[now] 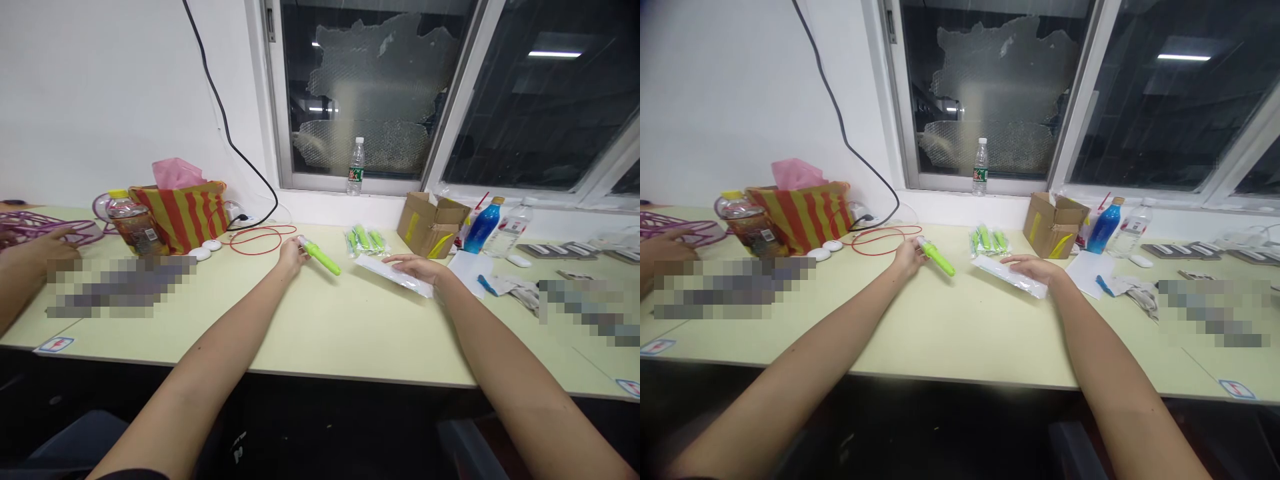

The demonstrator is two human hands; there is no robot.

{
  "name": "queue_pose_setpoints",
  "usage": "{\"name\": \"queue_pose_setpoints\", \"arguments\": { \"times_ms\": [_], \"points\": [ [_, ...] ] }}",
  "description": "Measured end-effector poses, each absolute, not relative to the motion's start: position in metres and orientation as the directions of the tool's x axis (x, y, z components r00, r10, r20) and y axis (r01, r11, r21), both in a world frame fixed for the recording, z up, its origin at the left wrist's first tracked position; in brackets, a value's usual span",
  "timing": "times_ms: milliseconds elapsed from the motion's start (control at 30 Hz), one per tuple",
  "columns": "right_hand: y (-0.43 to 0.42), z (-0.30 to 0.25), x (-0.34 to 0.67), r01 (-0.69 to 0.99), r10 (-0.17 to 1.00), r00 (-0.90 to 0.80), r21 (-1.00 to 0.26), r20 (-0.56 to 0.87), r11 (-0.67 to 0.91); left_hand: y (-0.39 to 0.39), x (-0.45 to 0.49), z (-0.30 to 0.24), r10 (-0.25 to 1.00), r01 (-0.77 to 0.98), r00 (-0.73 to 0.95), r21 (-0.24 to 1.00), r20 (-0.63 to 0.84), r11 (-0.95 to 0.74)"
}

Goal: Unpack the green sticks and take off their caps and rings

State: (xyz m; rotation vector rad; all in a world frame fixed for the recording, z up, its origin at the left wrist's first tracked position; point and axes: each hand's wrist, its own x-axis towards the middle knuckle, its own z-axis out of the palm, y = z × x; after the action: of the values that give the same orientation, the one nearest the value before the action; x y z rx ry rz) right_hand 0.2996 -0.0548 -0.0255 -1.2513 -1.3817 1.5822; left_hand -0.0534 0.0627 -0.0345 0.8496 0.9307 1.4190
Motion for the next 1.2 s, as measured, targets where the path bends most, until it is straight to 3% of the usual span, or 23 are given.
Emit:
{"name": "queue_pose_setpoints", "arguments": {
  "times_ms": [200,333,433,533,633,700,800,1000,1200],
  "points": [
    [-0.045,-0.034,0.32,0.045,0.995,-0.055,-0.995,-0.087,-0.085,0.057,-0.049,-0.036,1.0,-0.346,0.005,0.938,-0.017,0.018],
    [-0.034,-0.035,0.322,0.258,0.923,0.368,-0.966,0.113,0.016,0.049,-0.039,-0.036,0.996,-0.281,0.09,0.959,-0.022,0.047],
    [-0.028,-0.034,0.322,0.39,0.819,0.532,-0.921,0.214,-0.012,0.043,-0.031,-0.036,0.989,-0.235,0.144,0.97,-0.025,0.058],
    [-0.03,-0.032,0.315,0.598,0.77,0.544,-0.798,0.333,-0.077,0.039,-0.025,-0.037,0.984,-0.199,0.179,0.978,-0.024,0.06],
    [-0.035,-0.028,0.298,0.878,0.805,0.416,-0.418,0.423,-0.234,0.039,-0.024,-0.039,0.981,-0.174,0.194,0.983,-0.021,0.055],
    [-0.038,-0.024,0.283,0.933,0.863,0.346,-0.234,0.368,-0.274,0.039,-0.024,-0.04,0.98,-0.164,0.198,0.985,-0.018,0.051],
    [-0.042,-0.017,0.263,0.943,0.92,0.332,-0.089,0.209,-0.32,0.04,-0.024,-0.041,0.979,-0.154,0.203,0.987,-0.017,0.049],
    [-0.045,-0.012,0.252,0.895,0.899,0.437,-0.092,-0.026,-0.437,0.039,-0.024,-0.041,0.978,-0.14,0.208,0.989,-0.013,0.042],
    [-0.044,-0.022,0.268,0.94,0.944,0.327,-0.118,0.041,-0.321,0.038,-0.023,-0.041,0.977,-0.131,0.215,0.991,-0.011,0.04]
  ]
}}
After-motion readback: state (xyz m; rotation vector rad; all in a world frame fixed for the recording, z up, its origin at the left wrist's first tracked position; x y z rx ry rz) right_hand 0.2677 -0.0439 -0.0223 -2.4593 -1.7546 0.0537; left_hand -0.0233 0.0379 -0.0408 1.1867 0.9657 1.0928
